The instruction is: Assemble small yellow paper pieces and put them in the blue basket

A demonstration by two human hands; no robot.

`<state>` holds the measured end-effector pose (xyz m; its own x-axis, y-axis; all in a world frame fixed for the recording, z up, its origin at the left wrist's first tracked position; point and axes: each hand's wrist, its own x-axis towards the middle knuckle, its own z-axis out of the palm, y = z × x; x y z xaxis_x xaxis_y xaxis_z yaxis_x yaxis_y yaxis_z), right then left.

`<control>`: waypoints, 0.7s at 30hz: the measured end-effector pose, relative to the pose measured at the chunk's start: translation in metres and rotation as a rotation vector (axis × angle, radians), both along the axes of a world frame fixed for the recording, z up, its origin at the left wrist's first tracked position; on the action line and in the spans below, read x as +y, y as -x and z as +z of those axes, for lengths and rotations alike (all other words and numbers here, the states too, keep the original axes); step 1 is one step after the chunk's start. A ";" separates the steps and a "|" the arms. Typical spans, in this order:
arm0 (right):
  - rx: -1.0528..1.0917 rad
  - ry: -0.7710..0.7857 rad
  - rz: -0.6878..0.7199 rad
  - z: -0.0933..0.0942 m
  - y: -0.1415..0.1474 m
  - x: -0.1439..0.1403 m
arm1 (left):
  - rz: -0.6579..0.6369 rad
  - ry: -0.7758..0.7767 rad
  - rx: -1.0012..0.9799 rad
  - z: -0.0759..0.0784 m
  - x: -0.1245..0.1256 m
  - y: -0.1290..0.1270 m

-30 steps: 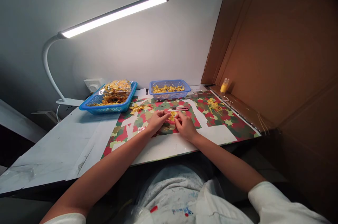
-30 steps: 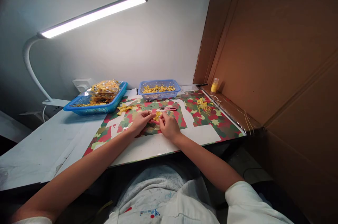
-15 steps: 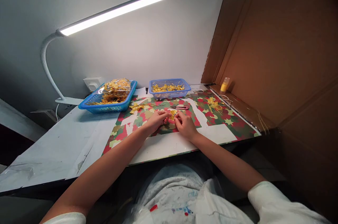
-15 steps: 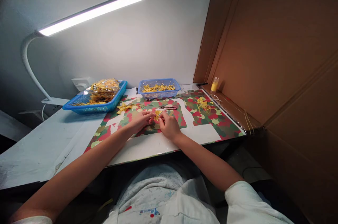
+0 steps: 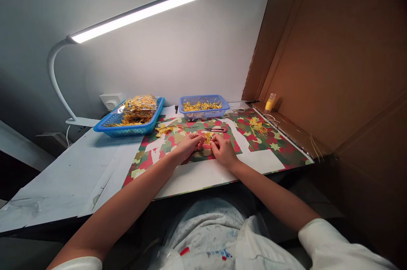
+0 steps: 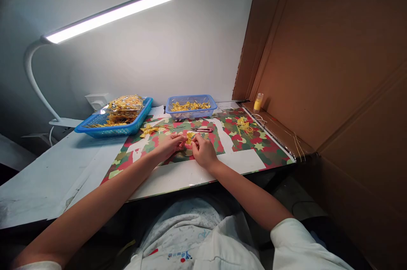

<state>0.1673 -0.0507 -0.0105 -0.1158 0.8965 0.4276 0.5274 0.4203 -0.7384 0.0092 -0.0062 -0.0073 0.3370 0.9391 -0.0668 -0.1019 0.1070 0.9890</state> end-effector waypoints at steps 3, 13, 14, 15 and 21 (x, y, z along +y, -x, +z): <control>0.009 -0.006 0.009 -0.001 0.000 0.001 | 0.013 -0.008 0.022 0.001 -0.002 -0.001; 0.036 -0.001 0.020 -0.003 0.000 0.002 | 0.070 -0.111 0.125 -0.002 -0.004 0.000; 0.041 -0.004 0.020 -0.003 0.000 0.002 | 0.076 -0.111 0.122 -0.003 -0.004 -0.001; 0.044 -0.006 0.020 -0.004 0.000 0.002 | 0.078 -0.110 0.115 -0.002 -0.005 -0.001; 0.054 0.002 0.016 -0.003 0.001 0.002 | 0.130 -0.104 0.072 0.003 -0.012 -0.007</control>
<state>0.1666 -0.0487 -0.0134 -0.1070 0.8954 0.4322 0.4798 0.4272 -0.7663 0.0161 -0.0185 -0.0046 0.2098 0.9777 0.0137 -0.0371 -0.0061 0.9993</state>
